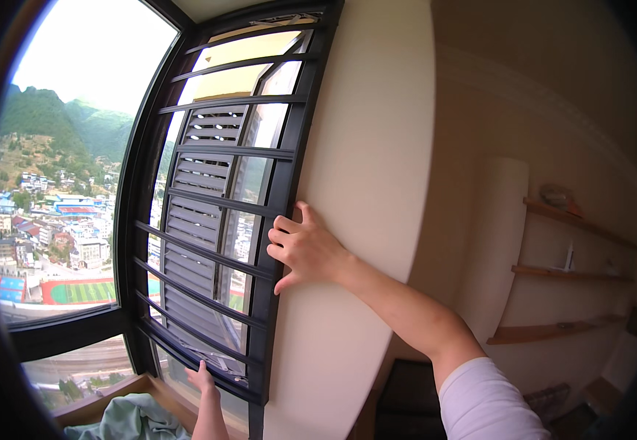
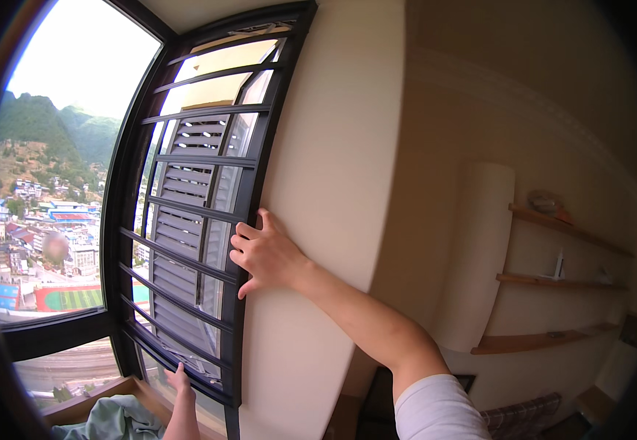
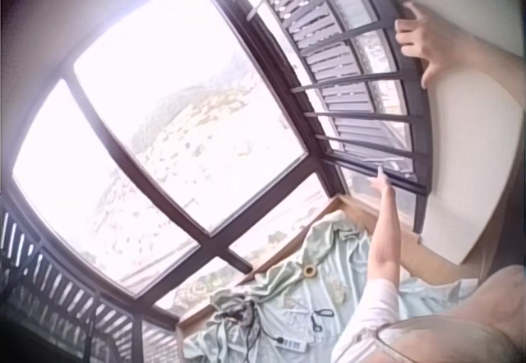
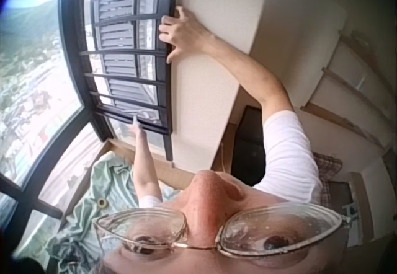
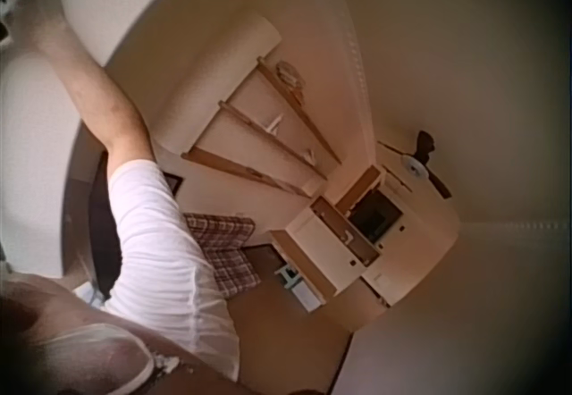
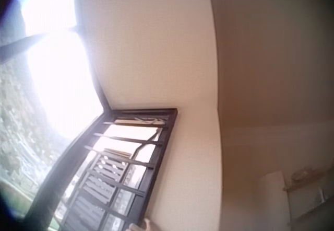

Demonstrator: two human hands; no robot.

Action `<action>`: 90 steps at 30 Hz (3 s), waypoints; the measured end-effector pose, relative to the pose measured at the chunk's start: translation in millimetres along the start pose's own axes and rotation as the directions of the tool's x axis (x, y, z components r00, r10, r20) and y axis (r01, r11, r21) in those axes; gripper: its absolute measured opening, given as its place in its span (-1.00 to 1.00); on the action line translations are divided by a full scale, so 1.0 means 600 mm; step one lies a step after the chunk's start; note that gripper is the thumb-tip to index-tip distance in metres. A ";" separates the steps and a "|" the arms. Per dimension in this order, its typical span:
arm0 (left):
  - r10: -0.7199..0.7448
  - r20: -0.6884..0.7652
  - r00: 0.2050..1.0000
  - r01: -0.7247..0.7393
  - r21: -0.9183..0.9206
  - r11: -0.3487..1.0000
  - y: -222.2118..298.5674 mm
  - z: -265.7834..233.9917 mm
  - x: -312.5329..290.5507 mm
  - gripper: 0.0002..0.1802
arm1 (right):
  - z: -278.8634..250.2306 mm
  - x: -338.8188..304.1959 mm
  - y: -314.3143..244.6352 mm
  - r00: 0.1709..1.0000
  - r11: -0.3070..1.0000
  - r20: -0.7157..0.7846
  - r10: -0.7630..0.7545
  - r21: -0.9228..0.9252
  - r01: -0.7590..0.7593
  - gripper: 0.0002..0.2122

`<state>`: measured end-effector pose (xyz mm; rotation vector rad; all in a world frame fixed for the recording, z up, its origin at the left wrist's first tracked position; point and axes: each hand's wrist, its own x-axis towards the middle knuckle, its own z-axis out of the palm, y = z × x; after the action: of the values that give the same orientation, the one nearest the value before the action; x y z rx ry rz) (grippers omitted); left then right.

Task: The person carries a black metal grate into a room, aligns it with the frame of a large window, and applies yellow adhesive tape to the top edge to secure it.

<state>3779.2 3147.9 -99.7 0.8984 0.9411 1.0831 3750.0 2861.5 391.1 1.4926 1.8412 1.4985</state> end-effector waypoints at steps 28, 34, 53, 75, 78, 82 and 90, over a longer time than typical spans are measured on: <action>0.074 -0.085 0.994 -0.072 0.027 0.997 -0.008 -0.003 0.014 -0.36 | -0.019 0.011 0.006 1.000 1.000 0.018 -0.025 -0.019 0.025 -0.37; 0.026 -0.104 0.994 -0.020 0.055 0.998 -0.001 0.009 0.001 -0.37 | 0.003 -0.003 0.000 1.000 1.000 0.017 0.018 -0.008 -0.018 -0.35; -0.028 -0.035 0.999 0.029 0.021 0.999 0.007 0.004 -0.001 -0.37 | 0.001 0.003 0.000 0.999 0.998 0.044 0.033 -0.048 -0.030 -0.34; 0.130 -0.175 0.976 -0.137 -0.028 0.990 0.017 0.009 -0.028 -0.40 | 0.010 0.004 -0.005 0.998 0.999 0.045 0.043 -0.033 -0.041 -0.40; 0.060 -0.191 0.980 -0.028 0.166 0.986 0.037 0.030 -0.032 -0.22 | -0.007 0.006 0.003 0.999 0.999 -0.012 0.035 0.033 -0.035 -0.42; -0.054 -0.129 0.990 0.074 0.156 0.985 0.049 0.024 -0.049 -0.21 | 0.028 0.007 -0.009 0.999 0.998 -0.028 0.043 0.055 -0.042 -0.40; -0.035 -0.077 0.996 0.045 0.130 0.990 0.020 0.013 -0.023 -0.11 | -0.015 0.018 -0.028 0.998 1.000 0.062 0.023 0.020 -0.024 -0.46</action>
<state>3780.2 3136.4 -83.7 0.9483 1.0985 1.0354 3730.7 2868.1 383.8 1.5575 1.8152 1.4309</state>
